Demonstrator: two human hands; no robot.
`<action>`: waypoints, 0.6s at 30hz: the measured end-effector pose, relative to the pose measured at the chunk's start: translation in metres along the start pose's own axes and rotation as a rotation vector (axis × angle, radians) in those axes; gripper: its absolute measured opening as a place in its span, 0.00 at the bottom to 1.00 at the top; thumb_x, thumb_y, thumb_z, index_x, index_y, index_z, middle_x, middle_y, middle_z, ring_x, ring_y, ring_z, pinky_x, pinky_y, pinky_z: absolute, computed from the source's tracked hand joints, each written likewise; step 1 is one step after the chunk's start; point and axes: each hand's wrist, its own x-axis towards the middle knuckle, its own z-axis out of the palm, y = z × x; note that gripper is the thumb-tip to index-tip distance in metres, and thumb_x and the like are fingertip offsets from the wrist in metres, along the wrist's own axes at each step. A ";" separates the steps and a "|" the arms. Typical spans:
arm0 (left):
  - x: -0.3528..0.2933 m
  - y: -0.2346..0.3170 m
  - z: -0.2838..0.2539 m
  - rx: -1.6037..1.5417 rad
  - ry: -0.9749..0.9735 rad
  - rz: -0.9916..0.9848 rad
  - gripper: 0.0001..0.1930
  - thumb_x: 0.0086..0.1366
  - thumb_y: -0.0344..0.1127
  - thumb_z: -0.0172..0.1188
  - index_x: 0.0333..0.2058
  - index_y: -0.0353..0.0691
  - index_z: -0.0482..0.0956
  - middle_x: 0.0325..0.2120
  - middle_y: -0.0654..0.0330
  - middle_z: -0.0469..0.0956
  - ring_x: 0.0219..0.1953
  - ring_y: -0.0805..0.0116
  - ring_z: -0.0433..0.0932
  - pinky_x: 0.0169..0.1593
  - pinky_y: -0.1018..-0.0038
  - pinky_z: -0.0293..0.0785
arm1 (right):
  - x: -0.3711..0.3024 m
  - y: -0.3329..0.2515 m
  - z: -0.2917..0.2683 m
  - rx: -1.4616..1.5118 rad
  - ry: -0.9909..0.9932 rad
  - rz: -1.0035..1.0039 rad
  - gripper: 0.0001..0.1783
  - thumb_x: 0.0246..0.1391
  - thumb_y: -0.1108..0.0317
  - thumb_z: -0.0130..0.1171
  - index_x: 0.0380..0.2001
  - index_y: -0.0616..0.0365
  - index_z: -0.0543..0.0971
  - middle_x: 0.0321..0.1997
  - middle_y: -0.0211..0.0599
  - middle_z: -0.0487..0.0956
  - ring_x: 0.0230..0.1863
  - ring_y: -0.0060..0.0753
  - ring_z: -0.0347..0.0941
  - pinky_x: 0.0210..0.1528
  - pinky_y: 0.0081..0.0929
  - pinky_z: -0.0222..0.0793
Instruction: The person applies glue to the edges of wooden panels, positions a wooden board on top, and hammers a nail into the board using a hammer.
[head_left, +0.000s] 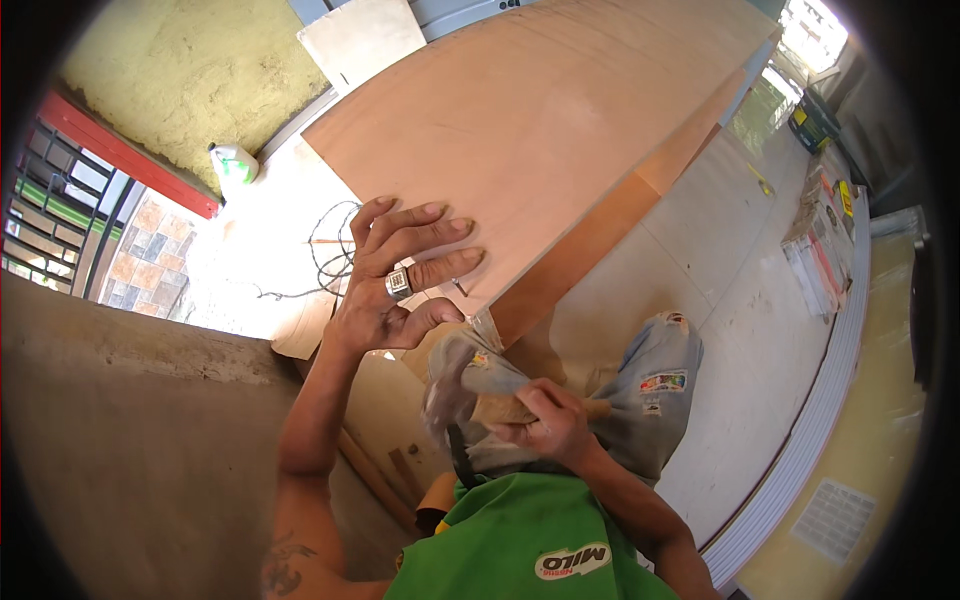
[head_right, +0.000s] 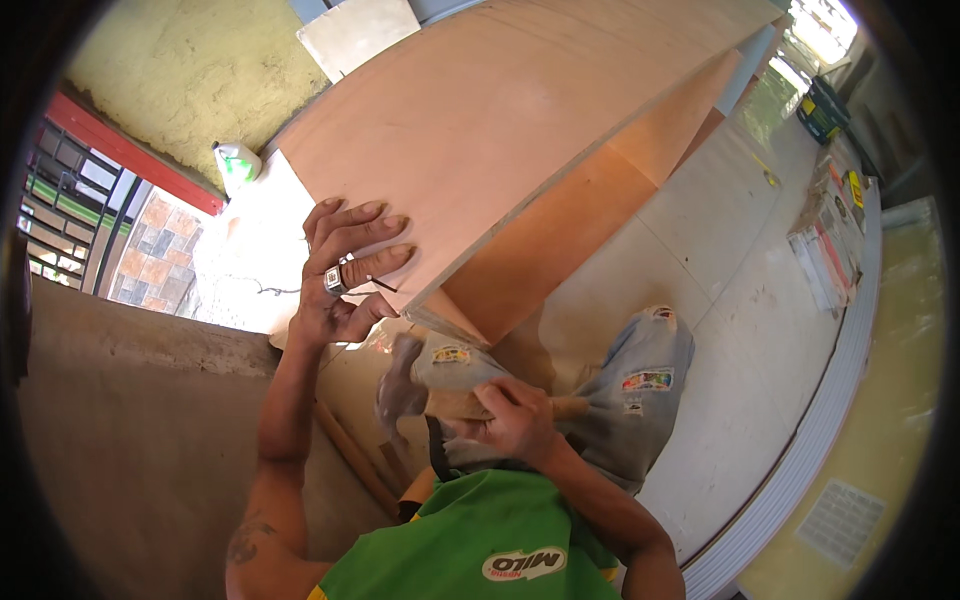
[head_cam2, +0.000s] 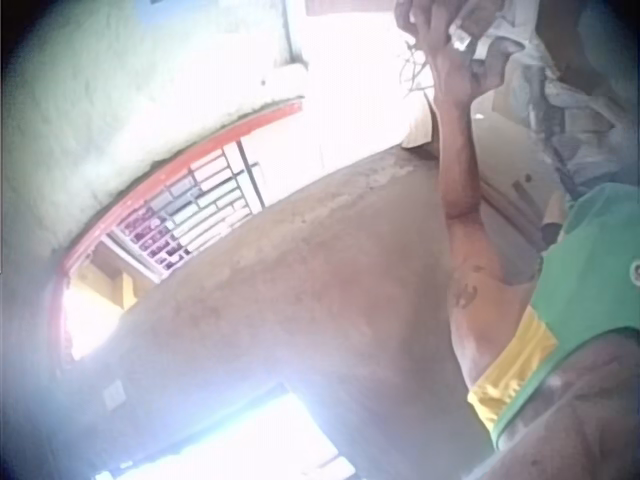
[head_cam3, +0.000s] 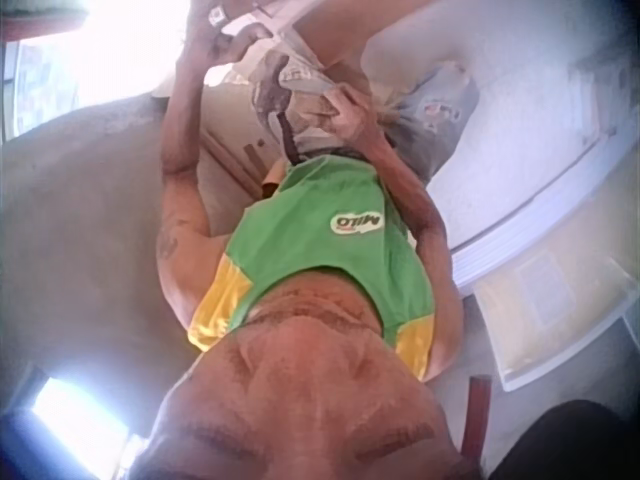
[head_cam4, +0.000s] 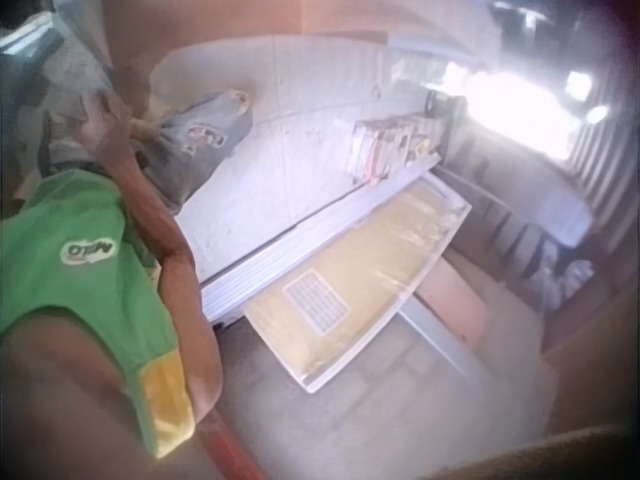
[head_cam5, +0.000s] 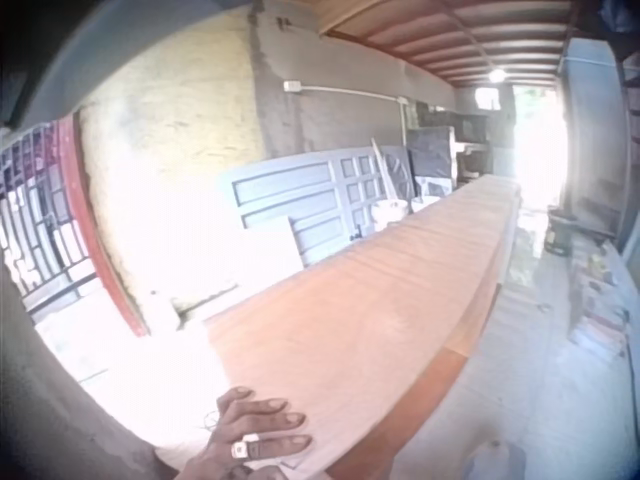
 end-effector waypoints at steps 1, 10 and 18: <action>0.000 -0.001 0.001 -0.012 0.012 -0.005 0.24 0.57 0.60 0.56 0.47 0.54 0.81 0.49 0.65 0.77 0.55 0.62 0.70 0.62 0.58 0.51 | 0.000 0.002 0.001 0.039 0.031 0.091 0.26 0.39 0.52 0.73 0.29 0.63 0.76 0.27 0.40 0.75 0.25 0.39 0.75 0.28 0.30 0.74; -0.001 -0.003 0.004 -0.022 0.045 0.001 0.24 0.56 0.60 0.58 0.46 0.54 0.81 0.48 0.66 0.77 0.54 0.62 0.69 0.62 0.58 0.50 | 0.008 -0.002 -0.008 -0.021 0.029 0.015 0.25 0.37 0.56 0.75 0.30 0.62 0.75 0.27 0.40 0.75 0.24 0.38 0.75 0.27 0.28 0.73; -0.004 -0.003 0.005 -0.031 0.073 0.007 0.25 0.56 0.60 0.59 0.46 0.53 0.81 0.48 0.66 0.77 0.54 0.62 0.70 0.62 0.57 0.50 | -0.003 0.006 -0.031 0.245 -0.026 0.047 0.25 0.39 0.56 0.73 0.33 0.62 0.74 0.25 0.37 0.74 0.22 0.32 0.73 0.24 0.24 0.69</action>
